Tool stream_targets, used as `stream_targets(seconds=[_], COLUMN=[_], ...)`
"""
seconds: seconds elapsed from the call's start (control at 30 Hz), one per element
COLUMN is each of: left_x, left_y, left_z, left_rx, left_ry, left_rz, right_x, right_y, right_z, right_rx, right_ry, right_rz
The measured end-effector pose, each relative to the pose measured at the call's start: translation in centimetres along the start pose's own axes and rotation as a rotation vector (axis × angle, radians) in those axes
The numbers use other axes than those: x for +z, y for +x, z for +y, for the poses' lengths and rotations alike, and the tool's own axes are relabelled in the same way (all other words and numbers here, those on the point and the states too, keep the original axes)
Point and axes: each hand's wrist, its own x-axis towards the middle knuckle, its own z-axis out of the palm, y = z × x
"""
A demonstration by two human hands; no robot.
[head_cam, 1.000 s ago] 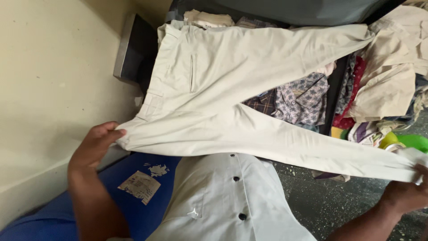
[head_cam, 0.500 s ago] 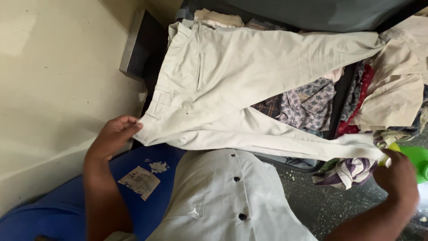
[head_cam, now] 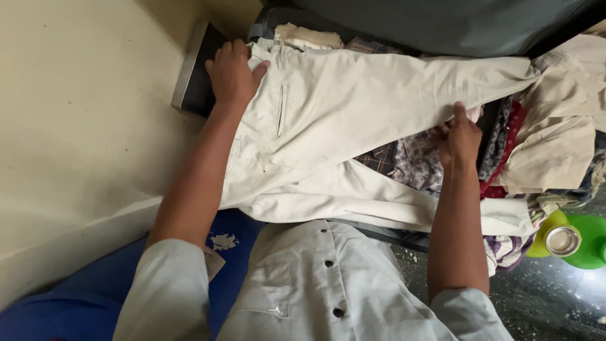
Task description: The person folds trousers and a shirt by hand and places them into an open suitcase already containing other items of clothing.
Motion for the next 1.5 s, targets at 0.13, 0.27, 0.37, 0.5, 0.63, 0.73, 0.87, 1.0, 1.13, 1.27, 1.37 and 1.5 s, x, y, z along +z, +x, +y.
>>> stream_targets(seconds=[0.13,0.27,0.37,0.5,0.63,0.73,0.87,1.0,1.13,1.27,1.37,1.5], left_x=[5.2,6.6,6.2,6.8,6.6,6.1,5.9,5.5,5.0,5.5,4.3,1.8], left_y=[2.9,6.7,7.9,7.4,7.2,6.3,6.5,6.6,7.1,6.6,6.6,5.4], left_z=[-2.7,-6.8,-9.2,-9.3,-7.1,-6.6,-6.9,-7.2,-7.5,-6.6,-4.8,-2.1], left_rx=[0.101,-0.111,-0.615,-0.604,-0.543,-0.486,-0.442,-0.591,-0.723,-0.436,-0.23,-0.248], left_ry=[0.03,-0.389,-0.946,-0.971,-0.839,-0.954,-0.94,-0.981,-0.92,-0.996,-0.816,-0.316], left_rz=[0.071,0.137,-0.05,0.062,0.156,0.008,0.086,0.053,-0.012,-0.012,0.075,0.1], right_x=[-0.1,-0.7,-2.2,-2.5,-0.6,-0.6,-4.7,-8.7,-12.6,-16.4,-18.0,-18.9], right_y=[3.4,5.8,5.3,1.2,-0.4,0.5,1.8,0.0,-1.6,-1.4,1.6,2.3], right_z=[-0.8,-0.8,-0.9,-1.5,-4.4,-6.5,-8.7,-9.9,-12.0,-9.0,-3.7,5.6], right_rx=[-0.045,-0.293,-0.218,-0.171,-0.115,-0.09,-0.189,-0.423,-0.479,-0.454,-0.415,-0.102], right_ry=[0.178,-0.153,-0.184,0.006,0.408,0.744,0.916,0.934,0.613,0.745,0.803,0.435], right_rz=[0.05,0.062,0.065,0.093,-0.143,-0.363,-0.372,-0.551,-0.486,-0.519,-0.177,0.259])
